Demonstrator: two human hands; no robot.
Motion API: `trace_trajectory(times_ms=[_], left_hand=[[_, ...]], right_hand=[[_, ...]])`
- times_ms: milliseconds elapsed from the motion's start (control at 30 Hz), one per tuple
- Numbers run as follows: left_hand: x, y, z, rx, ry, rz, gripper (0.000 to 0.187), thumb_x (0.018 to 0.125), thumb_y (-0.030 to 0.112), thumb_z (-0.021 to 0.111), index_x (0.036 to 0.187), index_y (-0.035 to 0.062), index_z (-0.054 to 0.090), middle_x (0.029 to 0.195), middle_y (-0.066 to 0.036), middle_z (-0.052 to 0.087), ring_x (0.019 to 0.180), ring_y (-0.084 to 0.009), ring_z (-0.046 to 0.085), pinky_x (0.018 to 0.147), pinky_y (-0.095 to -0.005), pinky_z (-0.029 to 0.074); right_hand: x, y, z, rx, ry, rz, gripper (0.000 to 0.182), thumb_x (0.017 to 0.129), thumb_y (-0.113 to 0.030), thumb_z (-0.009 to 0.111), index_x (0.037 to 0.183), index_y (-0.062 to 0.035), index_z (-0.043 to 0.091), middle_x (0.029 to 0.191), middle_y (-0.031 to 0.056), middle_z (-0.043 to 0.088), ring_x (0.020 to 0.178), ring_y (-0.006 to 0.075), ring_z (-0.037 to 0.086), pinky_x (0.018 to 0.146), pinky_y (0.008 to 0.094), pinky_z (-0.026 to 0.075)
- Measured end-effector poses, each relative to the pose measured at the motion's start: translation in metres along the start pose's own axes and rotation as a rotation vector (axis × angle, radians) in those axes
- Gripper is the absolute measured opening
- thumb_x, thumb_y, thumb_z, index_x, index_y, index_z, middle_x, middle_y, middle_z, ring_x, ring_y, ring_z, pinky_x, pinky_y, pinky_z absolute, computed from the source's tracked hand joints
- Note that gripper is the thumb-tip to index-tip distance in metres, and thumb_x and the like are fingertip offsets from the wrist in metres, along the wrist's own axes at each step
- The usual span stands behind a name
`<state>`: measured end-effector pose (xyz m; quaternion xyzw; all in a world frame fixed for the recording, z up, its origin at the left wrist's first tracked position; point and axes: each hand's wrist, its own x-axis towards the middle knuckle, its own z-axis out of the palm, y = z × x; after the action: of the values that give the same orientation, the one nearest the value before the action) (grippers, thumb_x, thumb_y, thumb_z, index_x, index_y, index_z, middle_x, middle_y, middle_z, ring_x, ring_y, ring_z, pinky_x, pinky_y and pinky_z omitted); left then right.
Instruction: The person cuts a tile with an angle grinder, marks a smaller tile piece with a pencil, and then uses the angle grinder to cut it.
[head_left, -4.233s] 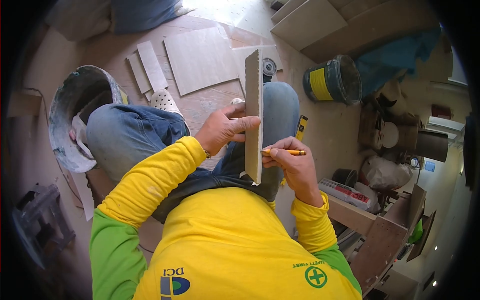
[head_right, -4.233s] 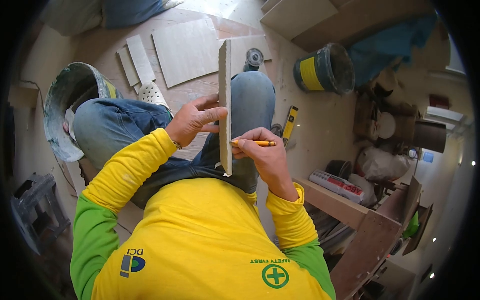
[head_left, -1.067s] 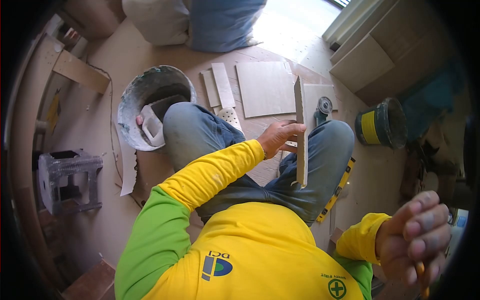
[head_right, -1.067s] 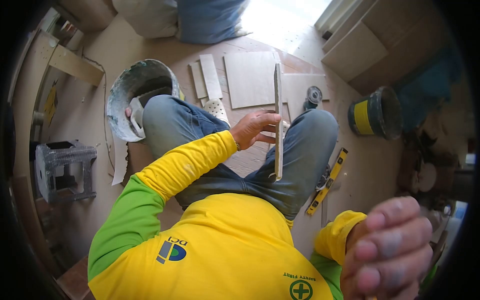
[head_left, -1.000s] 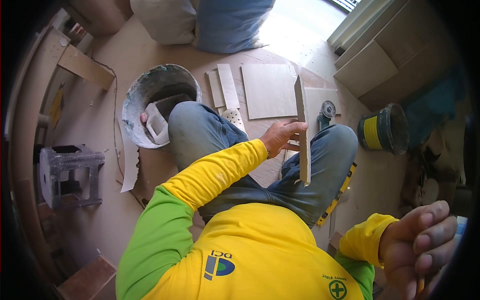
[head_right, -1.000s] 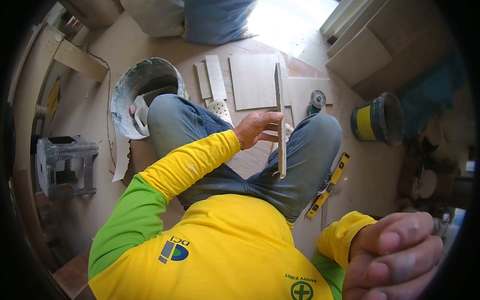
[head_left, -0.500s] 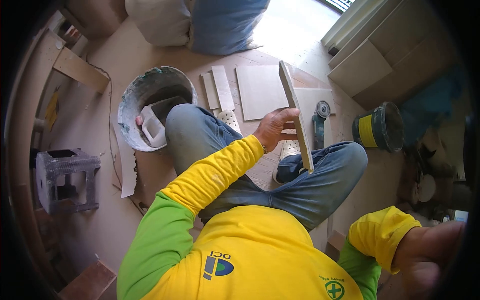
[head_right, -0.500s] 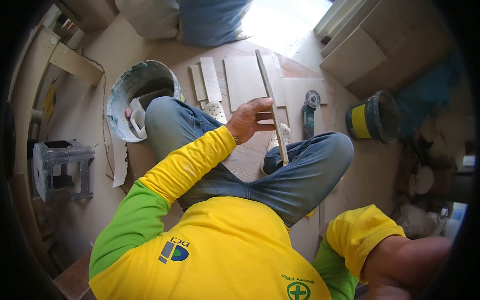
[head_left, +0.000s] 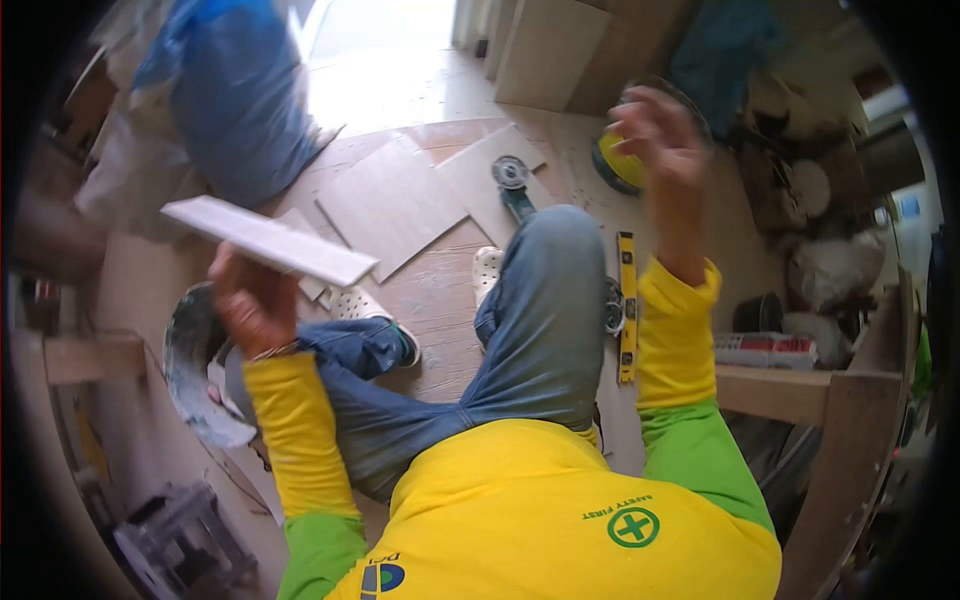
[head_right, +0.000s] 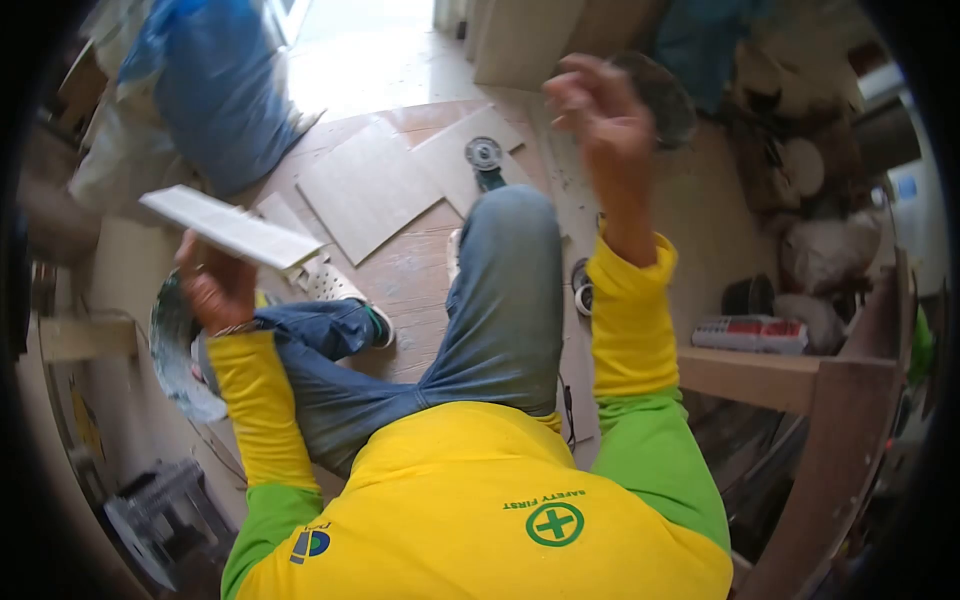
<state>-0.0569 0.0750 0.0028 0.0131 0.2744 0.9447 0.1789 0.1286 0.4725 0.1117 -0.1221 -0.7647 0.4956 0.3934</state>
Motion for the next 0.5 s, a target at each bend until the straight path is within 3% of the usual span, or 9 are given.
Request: trace_trajectory(times_ms=[33,67,100,167,233,267,333,433,500], left_hand=[[0.005,0.024,-0.014,-0.031,-0.041,-0.048,0.06,0.092,0.035,0.071,0.139,-0.0001,0.057,0.134,-0.023,0.063,0.125,-0.0381,0.06,0.112,-0.0545,0.045],[0.005,0.041,-0.015,-0.005,-0.025,-0.041,0.062,0.093,0.035,0.069,0.141,-0.0013,0.054,0.135,-0.024,0.061,0.127,-0.0388,0.058,0.113,-0.0551,0.043],[0.005,0.056,-0.016,0.022,-0.008,-0.025,0.063,0.094,0.035,0.067,0.142,-0.0025,0.052,0.137,-0.025,0.059,0.129,-0.0395,0.056,0.115,-0.0558,0.04],[0.005,0.08,-0.03,0.05,0.029,0.02,0.065,0.094,0.034,0.067,0.144,-0.0038,0.049,0.143,-0.027,0.054,0.133,-0.0395,0.052,0.117,-0.0561,0.037],[0.003,0.086,-0.037,0.083,0.11,0.051,0.064,0.094,0.033,0.066,0.144,-0.003,0.049,0.142,-0.026,0.055,0.132,-0.0394,0.053,0.117,-0.0562,0.038],[0.005,0.087,-0.044,0.103,0.189,0.069,0.065,0.093,0.033,0.067,0.144,-0.003,0.05,0.142,-0.026,0.056,0.132,-0.0394,0.054,0.117,-0.0561,0.038],[0.011,0.088,-0.051,0.153,0.335,0.079,0.066,0.091,0.033,0.068,0.144,-0.003,0.05,0.141,-0.025,0.057,0.131,-0.0394,0.054,0.117,-0.0554,0.038],[0.02,0.084,-0.043,0.226,0.444,0.077,0.07,0.088,0.036,0.072,0.145,0.0004,0.051,0.146,-0.023,0.054,0.135,-0.036,0.052,0.118,-0.0505,0.036],[0.024,0.083,-0.036,0.262,0.453,0.054,0.069,0.088,0.035,0.072,0.144,0.0008,0.051,0.146,-0.023,0.055,0.135,-0.0354,0.053,0.118,-0.0488,0.036]], right_hand=[[-0.003,0.065,-0.005,0.007,-0.029,0.279,0.032,0.096,-0.021,0.072,0.123,-0.004,0.068,0.101,0.0095,0.074,0.09,0.0152,0.07,0.075,0.0254,0.056],[-0.015,0.115,-0.007,-0.199,-0.05,0.423,0.04,0.092,-0.028,0.076,0.121,-0.0014,0.069,0.103,0.0128,0.074,0.089,0.0181,0.071,0.077,0.0286,0.057],[-0.032,0.194,-0.016,-0.325,-0.103,0.404,0.047,0.085,-0.03,0.08,0.119,0.0004,0.07,0.104,0.0172,0.074,0.089,0.0226,0.071,0.08,0.0322,0.057],[-0.071,0.274,-0.014,-0.46,-0.177,0.553,0.053,0.081,-0.028,0.083,0.121,0.0014,0.068,0.101,0.0157,0.074,0.087,0.0231,0.071,0.078,0.033,0.057],[-0.099,0.321,0.0,-0.593,-0.274,0.782,0.068,0.075,-0.035,0.084,0.13,-0.0007,0.063,0.115,0.022,0.071,0.106,0.0323,0.069,0.093,0.0384,0.054],[-0.107,0.343,0.011,-0.58,-0.263,0.802,0.068,0.075,-0.035,0.084,0.13,-0.0007,0.063,0.115,0.022,0.071,0.106,0.0323,0.069,0.093,0.0384,0.054],[-0.123,0.376,0.032,-0.894,-0.342,0.786,0.081,0.074,-0.038,0.082,0.142,-0.0054,0.052,0.132,0.0237,0.062,0.125,0.0385,0.059,0.106,0.0466,0.046],[-0.12,0.399,0.061,-0.901,-0.377,0.956,0.073,0.077,-0.03,0.077,0.141,-0.0107,0.046,0.14,0.0219,0.054,0.133,0.0395,0.05,0.109,0.0538,0.042],[-0.126,0.417,0.076,-0.937,-0.349,0.981,0.068,0.08,-0.025,0.072,0.142,-0.0122,0.045,0.139,0.0214,0.055,0.132,0.0378,0.051,0.107,0.0556,0.041]])
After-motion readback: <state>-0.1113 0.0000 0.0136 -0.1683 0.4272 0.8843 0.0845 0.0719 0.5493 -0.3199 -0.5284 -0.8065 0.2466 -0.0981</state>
